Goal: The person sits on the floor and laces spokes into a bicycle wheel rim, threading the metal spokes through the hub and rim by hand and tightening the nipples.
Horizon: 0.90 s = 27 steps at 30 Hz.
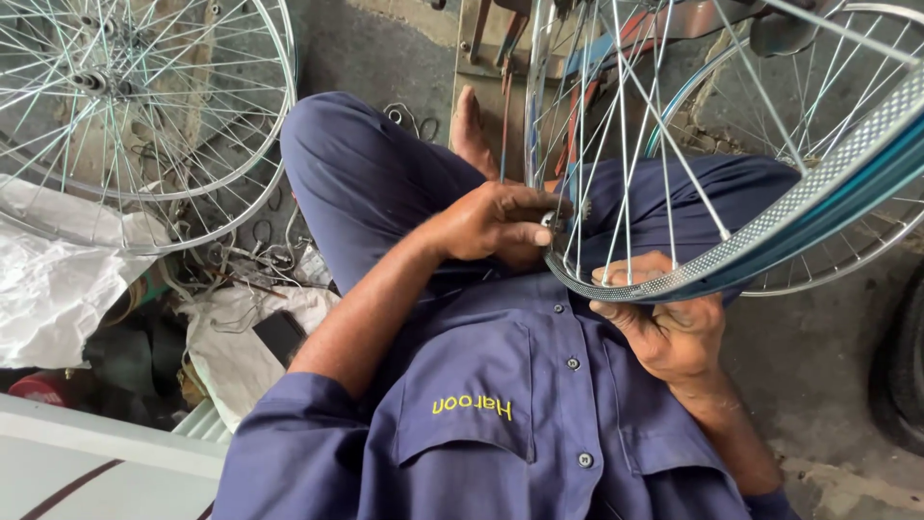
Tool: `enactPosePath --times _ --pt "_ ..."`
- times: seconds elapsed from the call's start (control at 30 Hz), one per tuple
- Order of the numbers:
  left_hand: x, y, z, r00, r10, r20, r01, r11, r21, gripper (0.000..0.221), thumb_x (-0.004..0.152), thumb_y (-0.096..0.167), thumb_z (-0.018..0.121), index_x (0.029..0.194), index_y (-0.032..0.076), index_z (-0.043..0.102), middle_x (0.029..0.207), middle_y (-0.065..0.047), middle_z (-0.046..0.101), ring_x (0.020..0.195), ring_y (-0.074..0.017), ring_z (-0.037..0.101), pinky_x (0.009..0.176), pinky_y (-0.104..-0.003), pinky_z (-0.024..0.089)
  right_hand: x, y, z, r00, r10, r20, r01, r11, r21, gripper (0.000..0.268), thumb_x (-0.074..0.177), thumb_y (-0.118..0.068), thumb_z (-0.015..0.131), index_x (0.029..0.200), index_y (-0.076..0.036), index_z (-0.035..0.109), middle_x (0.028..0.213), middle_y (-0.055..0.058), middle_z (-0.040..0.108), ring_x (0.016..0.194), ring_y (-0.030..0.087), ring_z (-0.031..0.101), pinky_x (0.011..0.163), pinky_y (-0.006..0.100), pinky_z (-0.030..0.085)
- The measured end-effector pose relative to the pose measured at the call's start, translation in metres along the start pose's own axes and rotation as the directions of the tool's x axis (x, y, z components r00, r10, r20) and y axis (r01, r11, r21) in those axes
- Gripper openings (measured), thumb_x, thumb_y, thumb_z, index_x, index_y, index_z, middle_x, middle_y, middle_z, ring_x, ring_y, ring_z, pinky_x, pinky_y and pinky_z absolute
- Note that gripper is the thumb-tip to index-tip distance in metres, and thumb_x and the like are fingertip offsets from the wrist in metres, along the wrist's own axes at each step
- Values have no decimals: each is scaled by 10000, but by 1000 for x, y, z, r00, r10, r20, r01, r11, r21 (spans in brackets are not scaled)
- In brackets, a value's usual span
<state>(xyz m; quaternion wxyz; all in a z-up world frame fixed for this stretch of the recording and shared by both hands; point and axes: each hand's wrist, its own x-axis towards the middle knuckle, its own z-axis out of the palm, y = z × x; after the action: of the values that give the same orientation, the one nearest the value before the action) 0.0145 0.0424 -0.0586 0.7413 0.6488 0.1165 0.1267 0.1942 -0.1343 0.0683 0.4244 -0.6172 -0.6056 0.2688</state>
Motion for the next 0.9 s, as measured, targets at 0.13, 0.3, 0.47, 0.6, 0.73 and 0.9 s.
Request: enactPosePath --times 0.13,0.3,0.47,0.6,0.73,0.9 --pt "2 -5 -8 992 64 112 -41 980 -196 442 1019 178 688 1411 -12 614 1368 -130 696 1312 -226 638 1147 -357 476 1 -3 -2 1000 -13 -12 12 999 -35 253 882 -96 824 1068 -40 663 1017 83 729 935 187 759 790 277 628" --pt "3 -11 3 1000 -23 19 26 983 -180 444 991 189 701 1384 -5 630 1325 -136 724 1250 -223 670 1114 -364 510 2 -4 1 1000 -23 -9 22 996 -86 236 871 -102 824 1047 -40 679 1001 82 740 893 171 754 754 271 617" --pt "-3 -12 -3 994 84 71 -66 972 -226 445 1043 165 675 1447 -7 603 1430 -131 669 1350 -208 620 1178 -346 461 1 -7 0 999 -32 -17 30 993 -111 242 873 -110 832 1049 -45 679 994 81 738 924 180 758 791 283 621" --pt "6 -11 -2 988 84 128 -39 947 -318 434 1018 184 710 1401 2 616 1370 -119 674 1282 -206 636 1126 -345 492 0 -1 -5 1000 -6 -14 5 999 -49 256 864 -116 836 1046 -42 673 1007 93 740 927 176 765 782 269 635" --pt "11 4 10 995 -30 -95 38 996 85 383 878 250 809 1152 18 677 1030 -147 725 950 -250 715 855 -366 562 -1 4 1 1000 -3 2 3 1000 10 249 873 -104 833 1057 -39 679 1014 95 735 955 186 759 817 286 641" --pt "21 12 40 880 14 -474 277 796 538 386 784 278 799 1021 30 621 876 -169 713 825 -376 700 679 -464 526 3 23 1 989 -2 149 10 999 -51 275 806 -113 844 1001 -22 672 1009 111 741 963 214 731 832 331 592"
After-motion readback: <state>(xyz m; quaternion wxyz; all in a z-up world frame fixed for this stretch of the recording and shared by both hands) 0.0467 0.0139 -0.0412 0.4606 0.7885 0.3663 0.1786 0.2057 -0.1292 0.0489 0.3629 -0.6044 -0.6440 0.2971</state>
